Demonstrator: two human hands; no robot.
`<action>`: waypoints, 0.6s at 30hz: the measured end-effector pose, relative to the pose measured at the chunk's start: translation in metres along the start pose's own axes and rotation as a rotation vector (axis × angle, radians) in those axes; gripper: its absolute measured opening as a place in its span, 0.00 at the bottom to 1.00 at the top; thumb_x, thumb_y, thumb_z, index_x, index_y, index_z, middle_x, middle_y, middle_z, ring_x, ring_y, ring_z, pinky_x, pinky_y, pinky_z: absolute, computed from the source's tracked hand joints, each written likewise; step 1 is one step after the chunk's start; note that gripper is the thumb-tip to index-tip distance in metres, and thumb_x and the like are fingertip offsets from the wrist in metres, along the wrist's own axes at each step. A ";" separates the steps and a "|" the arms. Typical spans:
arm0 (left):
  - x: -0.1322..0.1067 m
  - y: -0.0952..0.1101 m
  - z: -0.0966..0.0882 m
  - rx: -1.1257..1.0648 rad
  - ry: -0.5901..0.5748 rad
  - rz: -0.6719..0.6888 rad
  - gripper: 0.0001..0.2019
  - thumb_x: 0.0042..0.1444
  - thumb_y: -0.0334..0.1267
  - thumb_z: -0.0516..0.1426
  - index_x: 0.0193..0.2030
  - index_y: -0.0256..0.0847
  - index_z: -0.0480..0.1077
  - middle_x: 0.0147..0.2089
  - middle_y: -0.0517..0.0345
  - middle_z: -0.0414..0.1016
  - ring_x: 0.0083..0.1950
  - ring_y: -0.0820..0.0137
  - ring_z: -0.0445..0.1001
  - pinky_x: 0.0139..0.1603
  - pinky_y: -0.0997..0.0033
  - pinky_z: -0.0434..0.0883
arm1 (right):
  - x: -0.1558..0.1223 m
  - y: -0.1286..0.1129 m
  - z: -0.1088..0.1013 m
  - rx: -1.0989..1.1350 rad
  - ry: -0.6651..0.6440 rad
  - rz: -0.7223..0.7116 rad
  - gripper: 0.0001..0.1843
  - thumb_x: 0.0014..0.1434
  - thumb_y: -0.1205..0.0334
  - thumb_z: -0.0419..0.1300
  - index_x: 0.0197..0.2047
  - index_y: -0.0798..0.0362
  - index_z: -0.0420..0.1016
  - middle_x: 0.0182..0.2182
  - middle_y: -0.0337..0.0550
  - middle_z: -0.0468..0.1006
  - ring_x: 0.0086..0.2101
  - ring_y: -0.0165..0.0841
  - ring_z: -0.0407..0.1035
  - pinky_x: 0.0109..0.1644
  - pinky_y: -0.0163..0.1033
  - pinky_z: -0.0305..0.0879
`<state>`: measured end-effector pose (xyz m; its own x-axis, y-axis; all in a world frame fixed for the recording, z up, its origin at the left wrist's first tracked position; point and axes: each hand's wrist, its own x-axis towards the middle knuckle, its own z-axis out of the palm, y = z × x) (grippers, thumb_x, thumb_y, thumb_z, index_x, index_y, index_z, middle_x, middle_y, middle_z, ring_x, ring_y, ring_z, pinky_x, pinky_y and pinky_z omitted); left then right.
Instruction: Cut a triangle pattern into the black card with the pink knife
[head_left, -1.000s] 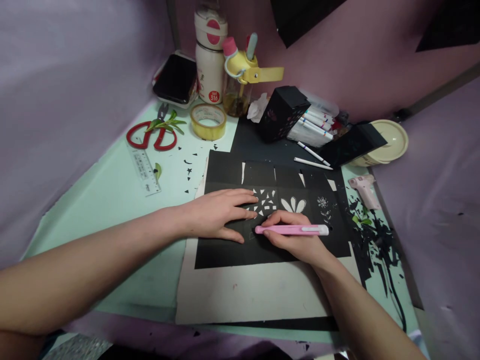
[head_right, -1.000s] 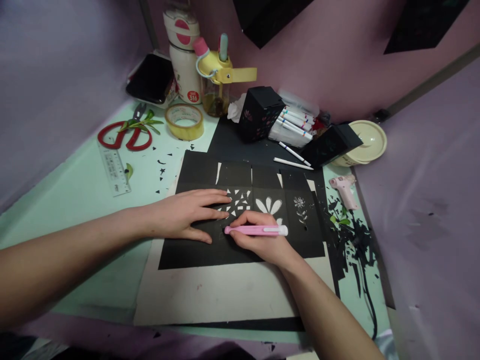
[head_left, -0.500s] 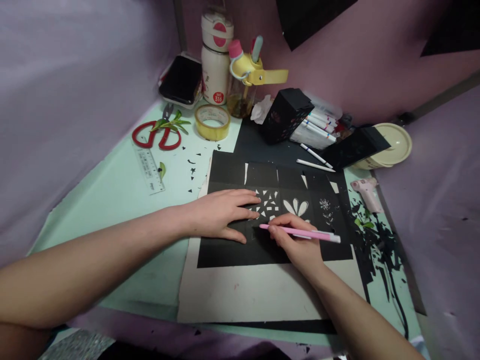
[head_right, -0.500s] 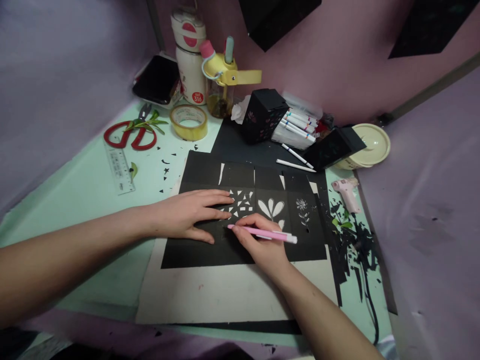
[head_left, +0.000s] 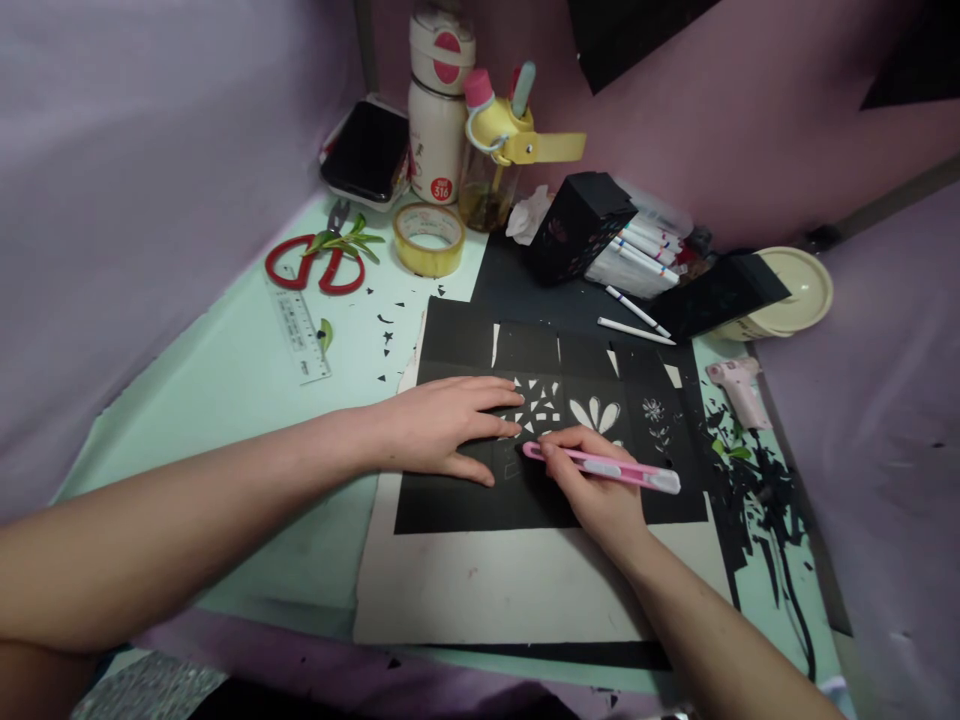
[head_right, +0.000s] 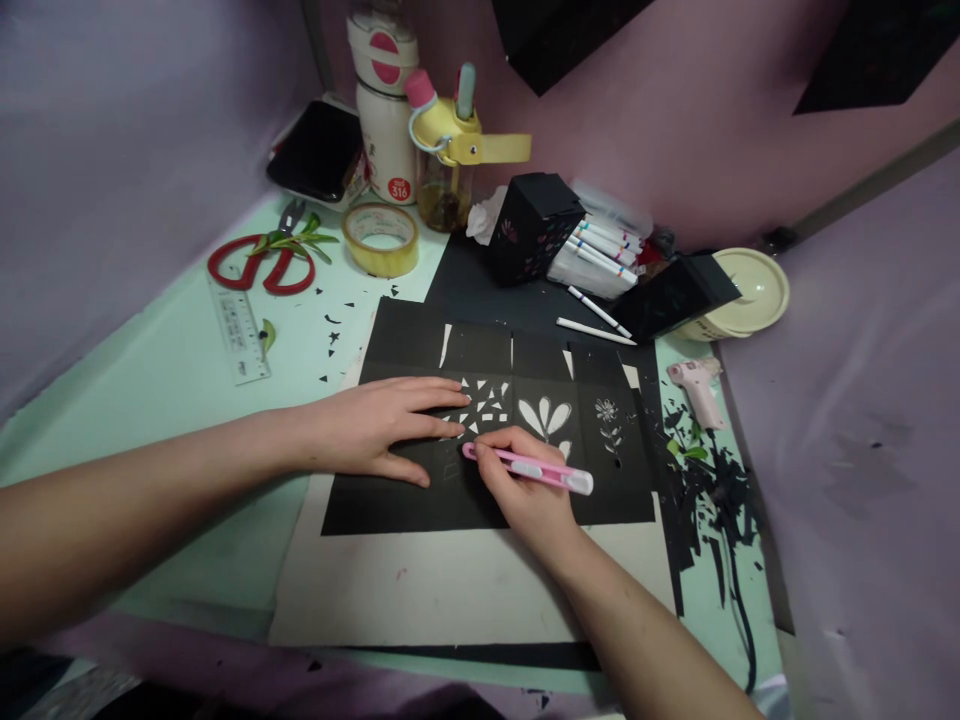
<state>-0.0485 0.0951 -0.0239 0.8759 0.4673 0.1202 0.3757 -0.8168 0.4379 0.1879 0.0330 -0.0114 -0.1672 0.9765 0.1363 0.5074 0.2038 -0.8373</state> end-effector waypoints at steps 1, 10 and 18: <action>0.000 0.000 0.000 -0.003 0.001 0.000 0.29 0.59 0.56 0.60 0.62 0.42 0.69 0.70 0.45 0.60 0.72 0.52 0.56 0.69 0.50 0.60 | 0.000 -0.001 0.000 0.002 0.000 0.008 0.06 0.59 0.63 0.62 0.31 0.51 0.78 0.22 0.36 0.77 0.23 0.28 0.71 0.27 0.32 0.65; 0.001 0.000 0.000 -0.003 -0.004 0.004 0.28 0.59 0.55 0.61 0.61 0.41 0.69 0.69 0.44 0.61 0.72 0.51 0.56 0.69 0.50 0.60 | -0.002 -0.001 0.000 0.000 -0.024 0.034 0.07 0.58 0.63 0.61 0.30 0.52 0.77 0.21 0.37 0.78 0.22 0.28 0.71 0.27 0.32 0.65; 0.000 0.001 0.000 0.002 0.006 0.014 0.29 0.59 0.55 0.61 0.61 0.39 0.69 0.69 0.43 0.61 0.71 0.50 0.56 0.68 0.49 0.61 | -0.005 -0.005 0.003 -0.010 -0.042 -0.014 0.07 0.55 0.63 0.63 0.26 0.53 0.76 0.18 0.36 0.75 0.18 0.27 0.66 0.23 0.31 0.60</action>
<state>-0.0483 0.0947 -0.0235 0.8791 0.4580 0.1319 0.3640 -0.8238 0.4345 0.1836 0.0267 -0.0092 -0.2095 0.9698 0.1251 0.5134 0.2180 -0.8300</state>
